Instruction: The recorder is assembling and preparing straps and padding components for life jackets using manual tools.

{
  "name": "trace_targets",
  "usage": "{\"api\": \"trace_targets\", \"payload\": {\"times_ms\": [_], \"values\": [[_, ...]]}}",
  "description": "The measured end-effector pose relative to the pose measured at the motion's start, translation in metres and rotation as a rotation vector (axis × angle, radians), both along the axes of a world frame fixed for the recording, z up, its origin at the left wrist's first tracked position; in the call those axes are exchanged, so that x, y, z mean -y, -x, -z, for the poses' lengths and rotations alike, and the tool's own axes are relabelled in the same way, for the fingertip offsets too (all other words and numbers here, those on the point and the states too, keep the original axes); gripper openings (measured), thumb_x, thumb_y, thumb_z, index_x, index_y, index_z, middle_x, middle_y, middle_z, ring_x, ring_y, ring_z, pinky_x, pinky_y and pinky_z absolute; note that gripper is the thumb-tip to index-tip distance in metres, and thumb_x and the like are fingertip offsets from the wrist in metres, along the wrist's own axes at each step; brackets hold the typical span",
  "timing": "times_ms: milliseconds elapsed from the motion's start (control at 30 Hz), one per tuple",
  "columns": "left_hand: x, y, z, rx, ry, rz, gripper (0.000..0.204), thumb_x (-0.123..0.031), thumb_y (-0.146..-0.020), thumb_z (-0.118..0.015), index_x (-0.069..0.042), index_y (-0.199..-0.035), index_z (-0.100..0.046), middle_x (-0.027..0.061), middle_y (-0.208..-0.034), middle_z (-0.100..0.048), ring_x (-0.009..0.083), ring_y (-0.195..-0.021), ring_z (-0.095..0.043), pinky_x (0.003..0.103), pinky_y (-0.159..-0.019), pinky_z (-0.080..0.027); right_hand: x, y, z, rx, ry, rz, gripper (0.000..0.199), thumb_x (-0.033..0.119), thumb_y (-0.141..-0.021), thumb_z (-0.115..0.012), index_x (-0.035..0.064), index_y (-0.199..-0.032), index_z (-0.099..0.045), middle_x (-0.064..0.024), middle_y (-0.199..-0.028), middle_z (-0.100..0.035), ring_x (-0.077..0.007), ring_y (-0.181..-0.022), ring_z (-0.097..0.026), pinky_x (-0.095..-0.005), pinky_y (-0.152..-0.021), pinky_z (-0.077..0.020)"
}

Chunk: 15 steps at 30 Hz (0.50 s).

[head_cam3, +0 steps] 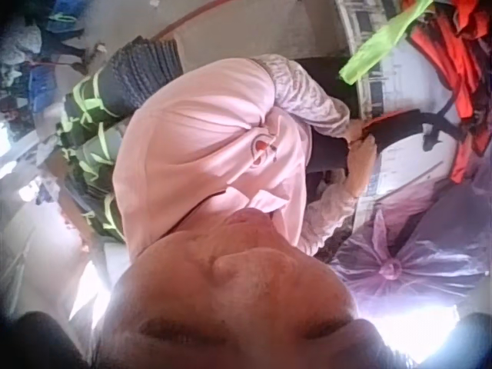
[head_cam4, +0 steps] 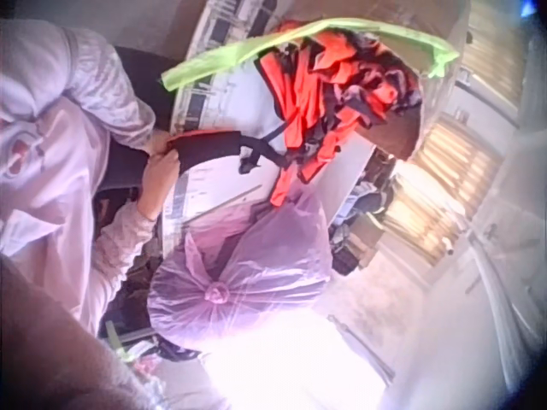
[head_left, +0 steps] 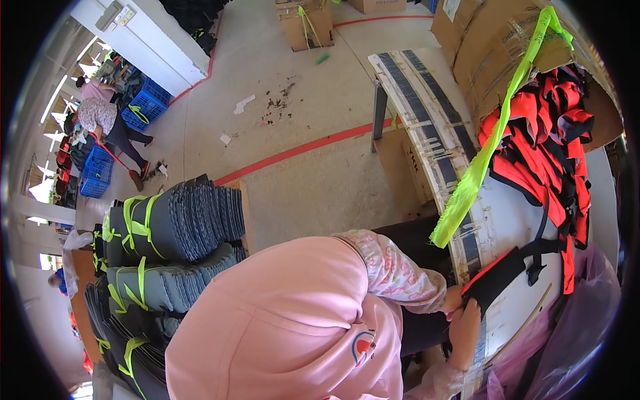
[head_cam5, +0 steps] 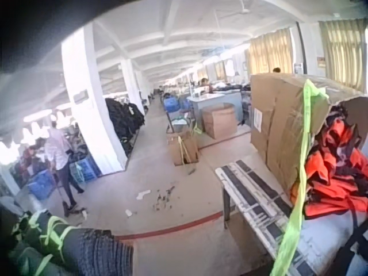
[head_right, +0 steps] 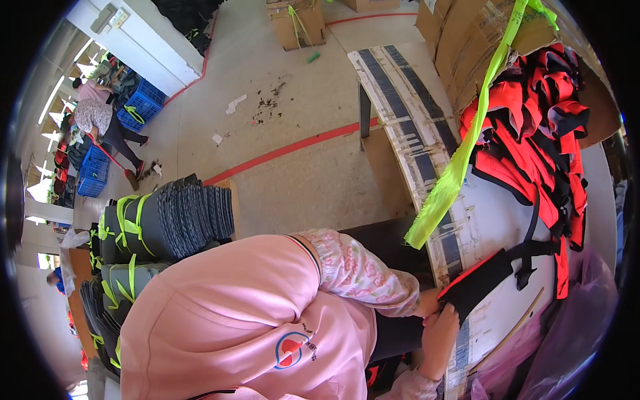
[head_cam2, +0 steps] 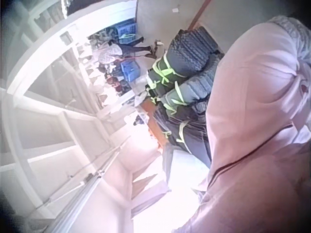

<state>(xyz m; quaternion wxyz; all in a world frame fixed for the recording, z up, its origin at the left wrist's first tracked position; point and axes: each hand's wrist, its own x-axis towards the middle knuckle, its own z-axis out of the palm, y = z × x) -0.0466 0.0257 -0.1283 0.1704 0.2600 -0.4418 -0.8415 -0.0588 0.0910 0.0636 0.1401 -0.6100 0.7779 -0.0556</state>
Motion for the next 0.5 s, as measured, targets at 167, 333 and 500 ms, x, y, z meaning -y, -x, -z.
{"api": "trace_targets", "payload": {"times_ms": [167,333,500], "values": [[-0.020,-0.015,-0.044,0.139,-0.088,0.221,0.020,-0.006,-0.076,-0.055,-0.001,-0.095,-0.059,0.0147,-0.081,-0.064,0.0219,-0.071,-0.061,0.032,-0.062,-0.051,-0.021,0.011,0.026,0.162,0.093,0.118,0.024,0.010,-0.085,-0.043,-0.0082,-0.100,-0.048,-0.0281,-0.082,-0.053,-0.0422,-0.074,-0.053,-0.0459,-0.067,-0.0435],[-0.008,-0.049,-0.074,0.264,0.154,0.331,0.014,-0.015,-0.069,-0.064,-0.006,-0.080,-0.065,0.0069,-0.068,-0.064,0.0166,-0.063,-0.062,0.036,-0.059,-0.050,-0.032,0.012,0.061,0.244,0.087,0.198,0.019,0.011,-0.087,-0.041,-0.0014,-0.093,-0.054,-0.0217,-0.071,-0.056,-0.0310,-0.055,-0.055,-0.0395,-0.046,-0.0424],[-0.001,-0.078,-0.057,0.126,-0.025,0.217,0.015,-0.004,-0.085,-0.043,-0.008,-0.087,-0.057,0.0090,-0.057,-0.054,0.0180,-0.045,-0.053,0.031,-0.039,-0.040,-0.010,-0.015,0.060,0.345,-0.107,0.325,0.017,0.006,-0.069,-0.057,0.0067,-0.086,-0.060,-0.0182,-0.076,-0.059,-0.0362,-0.073,-0.058,-0.0449,-0.064,-0.0451]]}}
